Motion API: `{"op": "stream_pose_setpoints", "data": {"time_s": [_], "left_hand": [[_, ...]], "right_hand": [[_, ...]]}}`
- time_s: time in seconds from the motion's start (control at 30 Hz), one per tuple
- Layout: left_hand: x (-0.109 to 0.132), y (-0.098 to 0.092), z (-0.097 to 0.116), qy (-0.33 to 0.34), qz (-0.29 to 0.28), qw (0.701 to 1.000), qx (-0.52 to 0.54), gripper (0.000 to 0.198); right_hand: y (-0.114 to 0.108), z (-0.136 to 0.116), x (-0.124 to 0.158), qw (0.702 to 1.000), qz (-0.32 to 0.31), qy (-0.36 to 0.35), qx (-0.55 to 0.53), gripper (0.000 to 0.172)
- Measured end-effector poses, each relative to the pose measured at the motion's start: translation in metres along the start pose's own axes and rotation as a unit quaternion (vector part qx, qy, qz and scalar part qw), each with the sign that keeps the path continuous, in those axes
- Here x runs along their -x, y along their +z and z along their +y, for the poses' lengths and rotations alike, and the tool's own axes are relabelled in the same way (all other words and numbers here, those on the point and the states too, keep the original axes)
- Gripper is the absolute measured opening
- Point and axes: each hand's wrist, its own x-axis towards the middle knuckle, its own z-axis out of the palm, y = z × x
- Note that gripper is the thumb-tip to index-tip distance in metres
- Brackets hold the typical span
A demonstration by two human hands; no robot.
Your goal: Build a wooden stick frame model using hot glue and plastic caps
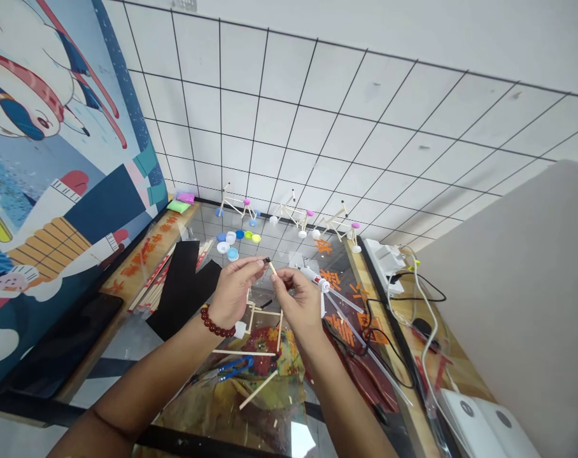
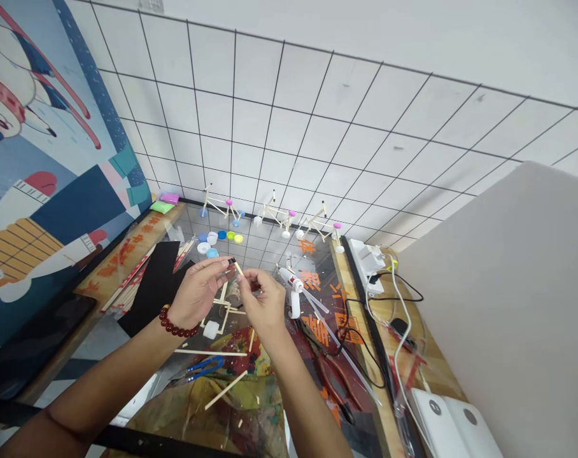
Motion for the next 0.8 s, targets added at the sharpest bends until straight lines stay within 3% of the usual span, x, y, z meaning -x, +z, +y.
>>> {"op": "stream_pose_setpoints", "data": {"time_s": [0.23, 0.57, 0.8], "left_hand": [[-0.0008, -0.0016, -0.0022, -0.011, -0.002, 1.0, 0.001, 0.015], [0.0033, 0.0, -0.0009, -0.029, -0.011, 1.0, 0.007, 0.014], [0.0044, -0.0003, -0.0043, -0.029, -0.019, 0.999, -0.013, 0.026]], "right_hand": [[-0.0045, -0.0018, -0.0001, 0.996, 0.013, -0.055, 0.072, 0.01], [-0.0093, 0.0032, 0.0016, 0.964, 0.024, -0.149, 0.218, 0.013], [-0.0085, -0.0014, 0.0017, 0.934, 0.049, -0.204, 0.288, 0.013]]}}
